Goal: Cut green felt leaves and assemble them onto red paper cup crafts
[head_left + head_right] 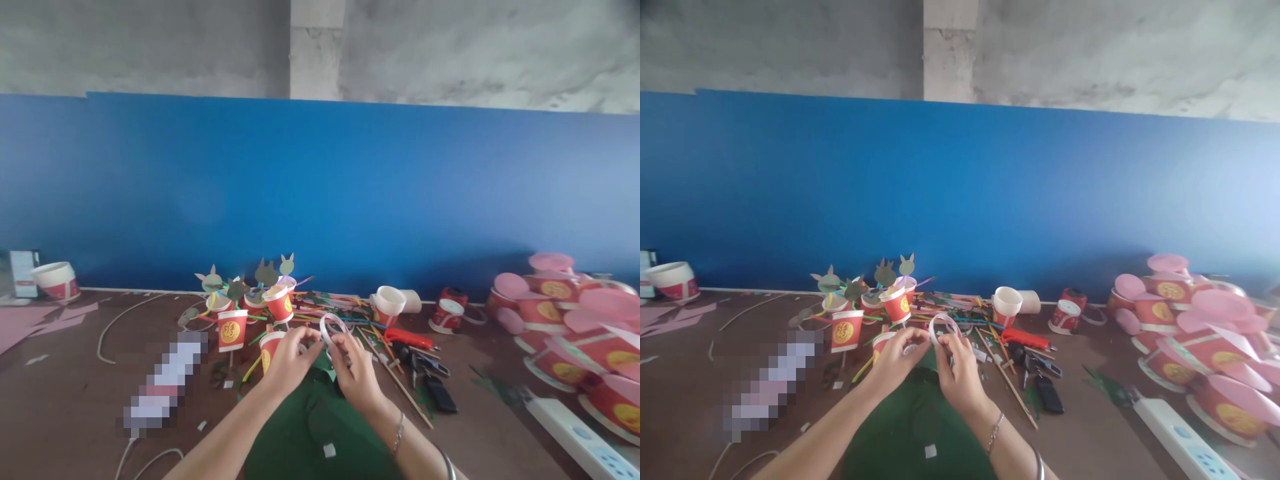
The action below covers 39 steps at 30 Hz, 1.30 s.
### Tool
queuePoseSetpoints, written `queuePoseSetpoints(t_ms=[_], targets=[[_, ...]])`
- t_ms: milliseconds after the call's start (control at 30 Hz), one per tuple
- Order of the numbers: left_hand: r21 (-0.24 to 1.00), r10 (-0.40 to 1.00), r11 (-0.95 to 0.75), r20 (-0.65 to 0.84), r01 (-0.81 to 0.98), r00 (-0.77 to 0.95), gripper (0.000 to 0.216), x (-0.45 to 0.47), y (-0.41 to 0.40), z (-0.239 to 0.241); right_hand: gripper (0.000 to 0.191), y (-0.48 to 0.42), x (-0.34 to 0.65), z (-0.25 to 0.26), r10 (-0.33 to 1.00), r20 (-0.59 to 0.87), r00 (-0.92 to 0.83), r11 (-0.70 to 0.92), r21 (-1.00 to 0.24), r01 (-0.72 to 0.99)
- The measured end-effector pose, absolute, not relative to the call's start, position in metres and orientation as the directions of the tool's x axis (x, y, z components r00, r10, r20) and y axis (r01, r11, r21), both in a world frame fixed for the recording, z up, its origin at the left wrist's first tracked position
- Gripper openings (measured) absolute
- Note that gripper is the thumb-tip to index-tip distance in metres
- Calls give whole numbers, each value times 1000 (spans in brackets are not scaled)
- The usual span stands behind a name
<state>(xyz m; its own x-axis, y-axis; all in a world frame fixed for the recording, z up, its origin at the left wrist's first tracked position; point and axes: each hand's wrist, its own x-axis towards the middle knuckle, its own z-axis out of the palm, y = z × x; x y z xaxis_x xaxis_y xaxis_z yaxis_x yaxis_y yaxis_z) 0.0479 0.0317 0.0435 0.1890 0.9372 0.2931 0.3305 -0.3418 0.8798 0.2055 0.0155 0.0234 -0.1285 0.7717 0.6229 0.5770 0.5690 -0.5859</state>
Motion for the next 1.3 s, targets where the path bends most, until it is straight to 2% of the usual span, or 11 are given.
queuePoseSetpoints(t_ms=[100,233,467,533,700,833,967,1033,1133,1233,1300], targets=[[884,938,-340,292,322,188,18,49,31,44,10,15,205,24,767,625,-145,581,-580,571],[843,909,-417,385,339,160,22,47,33,42,11,16,206,23,778,616,-127,559,-585,587],[716,872,-482,445,506,202,46,47,36,37,12,16,206,21,776,617,-129,559,-578,595],[699,871,-480,450,530,195,43,47,35,38,12,16,206,22,773,620,-132,561,-571,599],[765,888,-457,420,453,188,10,47,34,38,13,17,206,22,776,617,-131,548,-557,625],[792,905,-425,378,439,194,27,47,34,36,13,17,207,21,773,621,-129,545,-547,636],[736,893,-447,397,508,210,40,47,33,36,13,17,206,22,771,623,-132,548,-542,638],[716,890,-451,409,533,203,38,47,32,36,13,17,206,23,770,624,-131,546,-540,640],[723,862,-494,481,483,162,17,47,31,36,14,16,205,25,766,627,-140,555,-536,636],[679,799,-590,571,437,190,35,47,28,37,14,16,205,24,770,620,-148,556,-539,633],[627,759,-642,602,441,248,37,48,27,38,14,17,205,23,775,615,-146,550,-543,634]])
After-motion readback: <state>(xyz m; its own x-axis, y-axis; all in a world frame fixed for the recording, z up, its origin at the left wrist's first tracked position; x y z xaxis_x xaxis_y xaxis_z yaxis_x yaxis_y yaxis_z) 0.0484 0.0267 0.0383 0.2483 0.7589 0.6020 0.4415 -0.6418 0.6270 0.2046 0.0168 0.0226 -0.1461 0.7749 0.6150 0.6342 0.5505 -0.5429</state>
